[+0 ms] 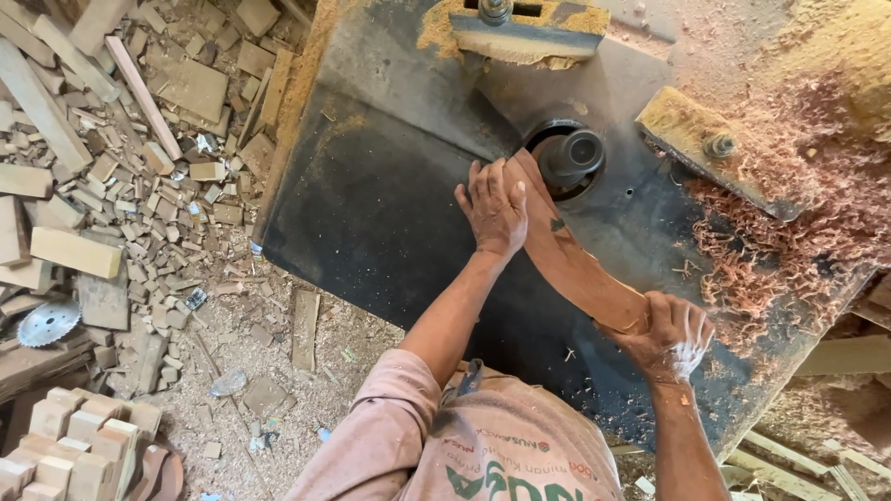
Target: The person uses a spindle moulder to shape a curved wooden piece. They repeatedly guide the wood against the spinning cutter with both hands, rotating the piece to work different edges. The person finishes by placing the shaped piece on a pile of wood scraps.
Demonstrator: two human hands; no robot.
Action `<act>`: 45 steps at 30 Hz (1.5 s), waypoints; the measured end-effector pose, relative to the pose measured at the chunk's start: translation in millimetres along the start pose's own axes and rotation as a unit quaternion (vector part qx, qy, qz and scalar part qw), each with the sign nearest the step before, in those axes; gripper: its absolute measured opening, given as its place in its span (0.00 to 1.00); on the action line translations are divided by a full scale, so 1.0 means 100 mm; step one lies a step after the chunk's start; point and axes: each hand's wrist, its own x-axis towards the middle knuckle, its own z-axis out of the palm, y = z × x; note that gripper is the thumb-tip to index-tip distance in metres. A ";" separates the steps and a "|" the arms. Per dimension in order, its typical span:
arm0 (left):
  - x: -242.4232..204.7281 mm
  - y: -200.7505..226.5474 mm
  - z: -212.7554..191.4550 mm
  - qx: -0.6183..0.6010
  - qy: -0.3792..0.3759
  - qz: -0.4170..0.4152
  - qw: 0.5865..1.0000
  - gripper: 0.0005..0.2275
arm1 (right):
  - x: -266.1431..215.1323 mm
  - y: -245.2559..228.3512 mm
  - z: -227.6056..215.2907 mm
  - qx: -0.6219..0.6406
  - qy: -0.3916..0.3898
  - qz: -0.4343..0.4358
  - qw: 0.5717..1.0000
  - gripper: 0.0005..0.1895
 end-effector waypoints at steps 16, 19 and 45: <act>0.07 -0.04 0.00 -0.015 -0.011 0.004 1.000 0.21 | 0.16 -0.14 -0.10 -0.003 0.008 0.003 1.000 0.46; 0.09 -0.07 0.03 0.003 -0.015 0.006 1.000 0.22 | 0.18 -0.14 -0.09 -0.009 0.006 -0.001 1.000 0.46; -0.15 0.07 -1.98 -0.296 -0.145 -0.170 0.929 0.19 | -0.27 -0.32 -0.40 -0.067 0.123 -0.110 0.984 0.37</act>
